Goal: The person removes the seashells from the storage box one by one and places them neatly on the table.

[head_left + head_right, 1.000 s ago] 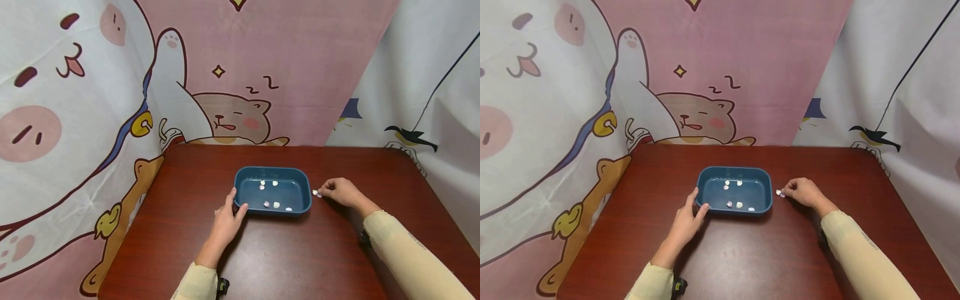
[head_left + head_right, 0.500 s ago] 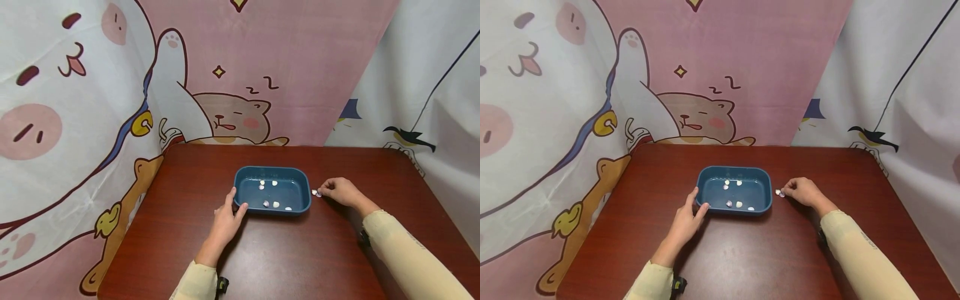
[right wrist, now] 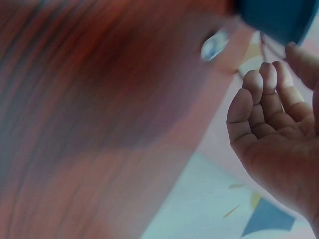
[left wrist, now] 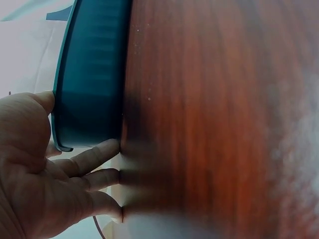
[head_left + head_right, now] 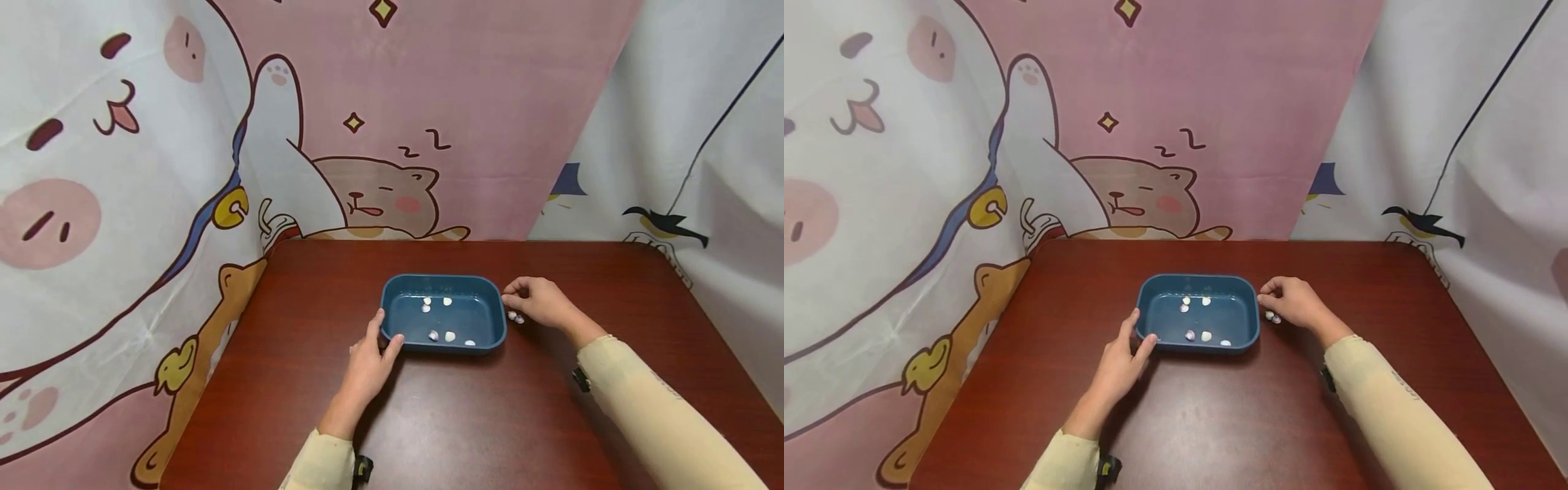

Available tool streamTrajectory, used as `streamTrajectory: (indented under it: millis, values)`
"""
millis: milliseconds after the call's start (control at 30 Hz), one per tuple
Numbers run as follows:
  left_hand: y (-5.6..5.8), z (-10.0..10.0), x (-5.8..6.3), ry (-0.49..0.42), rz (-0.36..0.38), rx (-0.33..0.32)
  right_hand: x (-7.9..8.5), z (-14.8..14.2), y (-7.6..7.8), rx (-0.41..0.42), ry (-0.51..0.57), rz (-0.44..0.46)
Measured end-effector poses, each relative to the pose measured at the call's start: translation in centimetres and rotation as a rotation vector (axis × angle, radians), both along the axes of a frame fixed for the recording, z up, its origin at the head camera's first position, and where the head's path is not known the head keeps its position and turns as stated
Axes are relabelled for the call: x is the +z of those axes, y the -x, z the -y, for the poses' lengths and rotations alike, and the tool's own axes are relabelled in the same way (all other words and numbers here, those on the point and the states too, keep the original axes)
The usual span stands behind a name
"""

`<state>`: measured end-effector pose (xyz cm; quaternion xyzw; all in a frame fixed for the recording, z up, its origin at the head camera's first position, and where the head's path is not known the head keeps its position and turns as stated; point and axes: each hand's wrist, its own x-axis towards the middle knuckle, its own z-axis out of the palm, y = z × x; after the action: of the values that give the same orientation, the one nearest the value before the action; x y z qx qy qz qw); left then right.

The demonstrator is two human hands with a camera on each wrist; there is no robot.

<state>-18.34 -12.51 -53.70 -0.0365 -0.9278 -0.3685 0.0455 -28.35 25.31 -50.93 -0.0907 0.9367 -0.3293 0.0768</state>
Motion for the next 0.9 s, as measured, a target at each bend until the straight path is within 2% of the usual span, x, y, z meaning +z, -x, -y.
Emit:
streamTrajectory:
  millis: [100,200,300,433,567,667,767,900]
  values:
    - [-0.1,0.1,0.0,-0.007,0.006,0.011,0.5,1.4,0.0,-0.011,0.035,-0.021]
    - [-0.1,0.1,-0.1,-0.013,0.005,0.018,0.9,2.4,-0.1,-0.057,0.056,-0.037]
    - [-0.1,0.0,-0.1,-0.009,0.011,0.017,1.0,2.8,-0.2,-0.091,0.055,-0.047]
    - [0.0,0.0,0.0,-0.008,0.018,0.013,1.0,2.9,-0.5,-0.098,0.049,-0.061]
    - [-0.1,0.0,0.0,-0.017,0.008,0.01,1.5,3.5,-0.7,-0.109,0.055,-0.132]
    - [0.0,0.0,0.0,-0.018,0.01,0.011,2.3,4.8,-0.8,-0.104,0.081,-0.179]
    - [0.0,0.0,-0.1,-0.011,0.012,0.013,2.9,6.9,-0.9,-0.078,0.131,-0.187]
    - [0.0,-0.1,-0.3,-0.009,0.007,0.014,2.6,9.8,-0.7,-0.032,0.183,-0.172]
